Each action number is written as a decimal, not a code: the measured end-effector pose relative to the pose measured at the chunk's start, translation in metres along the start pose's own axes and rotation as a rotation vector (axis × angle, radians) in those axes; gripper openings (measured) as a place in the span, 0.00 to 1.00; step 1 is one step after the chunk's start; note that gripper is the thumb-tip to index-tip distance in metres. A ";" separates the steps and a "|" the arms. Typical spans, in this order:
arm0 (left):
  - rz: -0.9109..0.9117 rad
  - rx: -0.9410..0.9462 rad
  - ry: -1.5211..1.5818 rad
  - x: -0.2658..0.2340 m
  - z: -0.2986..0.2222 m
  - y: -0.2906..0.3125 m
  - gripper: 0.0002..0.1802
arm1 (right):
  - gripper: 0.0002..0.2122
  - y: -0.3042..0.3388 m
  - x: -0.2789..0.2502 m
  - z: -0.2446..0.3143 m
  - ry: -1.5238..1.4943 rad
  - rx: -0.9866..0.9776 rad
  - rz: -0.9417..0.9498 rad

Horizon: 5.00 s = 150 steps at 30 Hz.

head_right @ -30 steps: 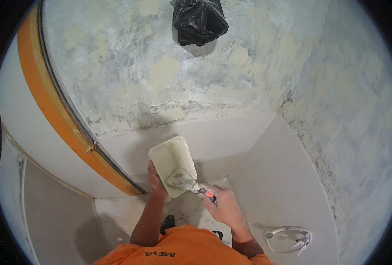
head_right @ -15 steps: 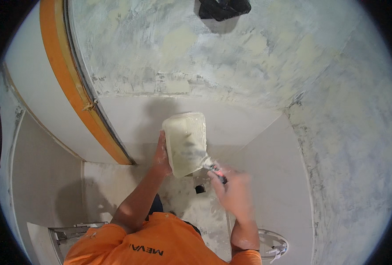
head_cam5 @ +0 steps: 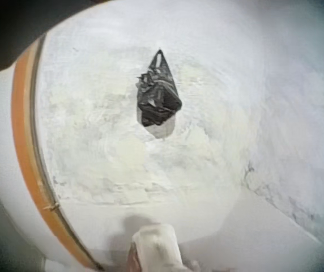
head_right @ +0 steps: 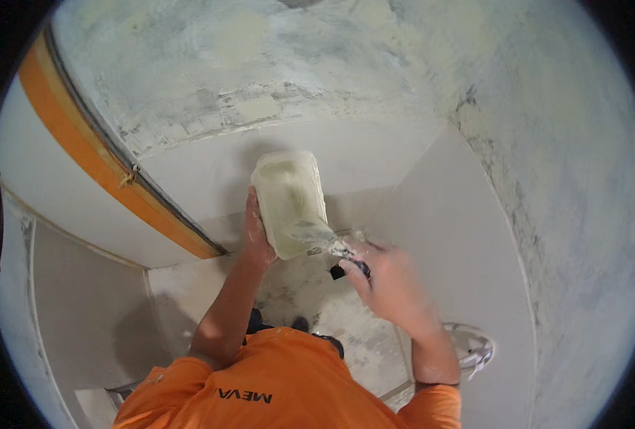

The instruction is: The person applies plaster to a damaged wall using a spatula and a container of white compound.

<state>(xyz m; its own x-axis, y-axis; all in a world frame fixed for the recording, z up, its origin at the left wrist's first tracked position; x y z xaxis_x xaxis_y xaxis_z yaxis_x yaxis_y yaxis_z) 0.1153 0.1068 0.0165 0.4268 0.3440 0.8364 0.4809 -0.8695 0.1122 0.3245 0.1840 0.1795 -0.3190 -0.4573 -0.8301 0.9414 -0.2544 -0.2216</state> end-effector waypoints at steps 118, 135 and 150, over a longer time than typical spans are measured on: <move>-0.103 0.266 0.036 -0.079 -0.285 0.019 0.33 | 0.19 -0.335 -0.165 0.262 1.267 -0.078 -0.663; -0.014 0.378 -0.155 -0.082 -0.289 0.024 0.33 | 0.21 -0.372 -0.186 0.268 1.226 -0.216 -0.778; 0.017 0.489 -0.204 -0.100 -0.303 0.032 0.36 | 0.21 -0.382 -0.087 0.208 1.143 -0.134 -0.216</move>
<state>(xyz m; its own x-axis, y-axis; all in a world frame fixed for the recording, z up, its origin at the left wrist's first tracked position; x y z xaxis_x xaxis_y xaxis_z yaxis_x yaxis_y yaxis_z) -0.1441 -0.0629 0.0990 0.5542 0.4358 0.7092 0.7531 -0.6253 -0.2043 -0.0306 0.1436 0.4430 -0.2537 0.6338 -0.7307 0.9056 -0.1097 -0.4096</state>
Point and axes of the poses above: each hand's wrist, its own y-axis away from the middle knuckle, its own x-axis out of the palm, z = x × y, the point moved 4 cm from there along -y, towards the middle knuckle, and after that the axes turned 8 degrees about -x, right-handed, at the moved point
